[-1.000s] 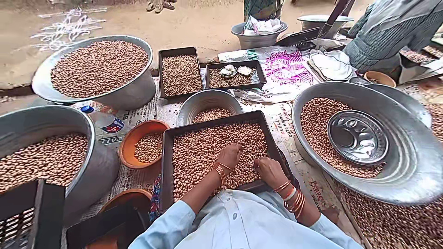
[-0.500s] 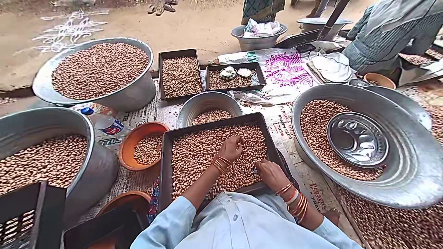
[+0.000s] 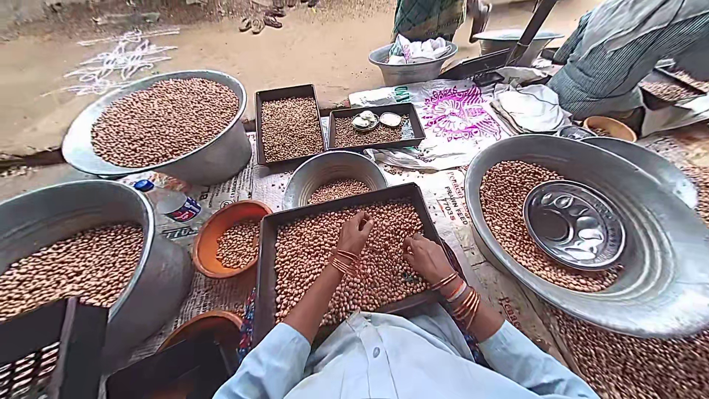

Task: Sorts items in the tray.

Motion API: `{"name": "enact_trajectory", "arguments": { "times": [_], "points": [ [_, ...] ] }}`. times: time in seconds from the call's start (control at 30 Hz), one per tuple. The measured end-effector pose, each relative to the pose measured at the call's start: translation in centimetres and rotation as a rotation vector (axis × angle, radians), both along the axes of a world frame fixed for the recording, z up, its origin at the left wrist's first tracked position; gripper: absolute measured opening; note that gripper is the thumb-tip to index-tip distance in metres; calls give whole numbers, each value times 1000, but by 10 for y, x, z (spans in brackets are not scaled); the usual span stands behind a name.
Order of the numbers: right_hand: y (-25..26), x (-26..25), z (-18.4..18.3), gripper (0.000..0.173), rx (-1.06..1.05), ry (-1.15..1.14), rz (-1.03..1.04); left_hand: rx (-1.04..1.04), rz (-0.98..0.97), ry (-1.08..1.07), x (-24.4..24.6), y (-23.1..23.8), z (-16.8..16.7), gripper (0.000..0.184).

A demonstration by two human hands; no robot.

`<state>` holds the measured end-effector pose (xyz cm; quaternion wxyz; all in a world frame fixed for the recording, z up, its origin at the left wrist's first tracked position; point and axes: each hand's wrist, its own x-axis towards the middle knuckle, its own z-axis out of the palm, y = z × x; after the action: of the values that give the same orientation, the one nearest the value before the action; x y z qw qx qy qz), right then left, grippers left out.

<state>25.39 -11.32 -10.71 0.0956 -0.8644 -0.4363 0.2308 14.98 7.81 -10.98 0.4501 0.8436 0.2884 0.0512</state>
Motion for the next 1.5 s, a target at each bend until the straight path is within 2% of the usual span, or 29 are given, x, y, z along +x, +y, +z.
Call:
{"name": "enact_trajectory", "arguments": {
  "times": [0.07, 0.2, 0.27, 0.37, 0.43, 0.53, 0.63, 0.7, 0.77, 0.83, 0.9, 1.0, 1.07, 1.13, 1.2, 1.23, 1.37, 1.43, 1.5],
  "points": [
    [1, 0, -4, 29, -19, 6, 13, 37, 25, 24, -5, 7, 7, 26],
    [-3, 1, -7, 32, 10, 73, 23, 241, -179, 165, 1, -14, 2, 29],
    [-9, 6, -9, 33, 160, 176, -1, 294, -240, 258, 7, -28, -4, 32],
    [-14, 14, -6, 32, 434, 303, -170, 316, -267, 298, 11, -36, -10, 31],
    [-10, 23, 3, 32, 465, 328, -253, 314, -252, 284, 7, -30, -6, 31],
    [3, 31, 19, 24, 339, 175, -187, 368, -107, 225, -15, 1, 14, 29],
    [20, 38, 22, 28, 164, -37, -66, 606, 210, 162, -59, 55, 41, 21],
    [29, 41, 19, 28, 91, -101, -8, 806, 400, 109, -87, 89, 55, 18],
    [36, 43, 14, 27, 44, -142, 39, 883, 463, 53, -97, 102, 66, 21],
    [40, 42, 11, 26, 10, -164, 66, 849, 386, -6, -81, 90, 68, 24],
    [42, 41, 9, 27, -13, -167, 75, 700, 223, -2, -49, 60, 63, 22],
    [44, 42, 12, 31, -51, -120, 57, 537, -31, 117, 1, 17, 41, 19],
    [39, 47, 16, 34, 26, -13, 5, 529, -141, 186, 25, 1, 22, 24],
    [32, 54, 20, 30, 225, 120, -103, 552, -201, 248, 41, -8, 11, 27],
    [26, 59, 22, 23, 391, 220, -212, 574, -236, 289, 50, -12, 4, 28],
    [24, 60, 23, 22, 394, 240, -224, 582, -252, 300, 52, -12, 1, 28],
    [32, 56, 19, 28, 143, 79, -5, 561, -277, 265, 49, -9, -3, 28],
    [37, 51, 13, 27, 50, 2, 76, 455, -186, 167, 39, 2, 2, 28],
    [39, 47, 10, 27, 20, -27, 104, 262, 9, 59, 25, 17, 11, 26]
  ]
}}
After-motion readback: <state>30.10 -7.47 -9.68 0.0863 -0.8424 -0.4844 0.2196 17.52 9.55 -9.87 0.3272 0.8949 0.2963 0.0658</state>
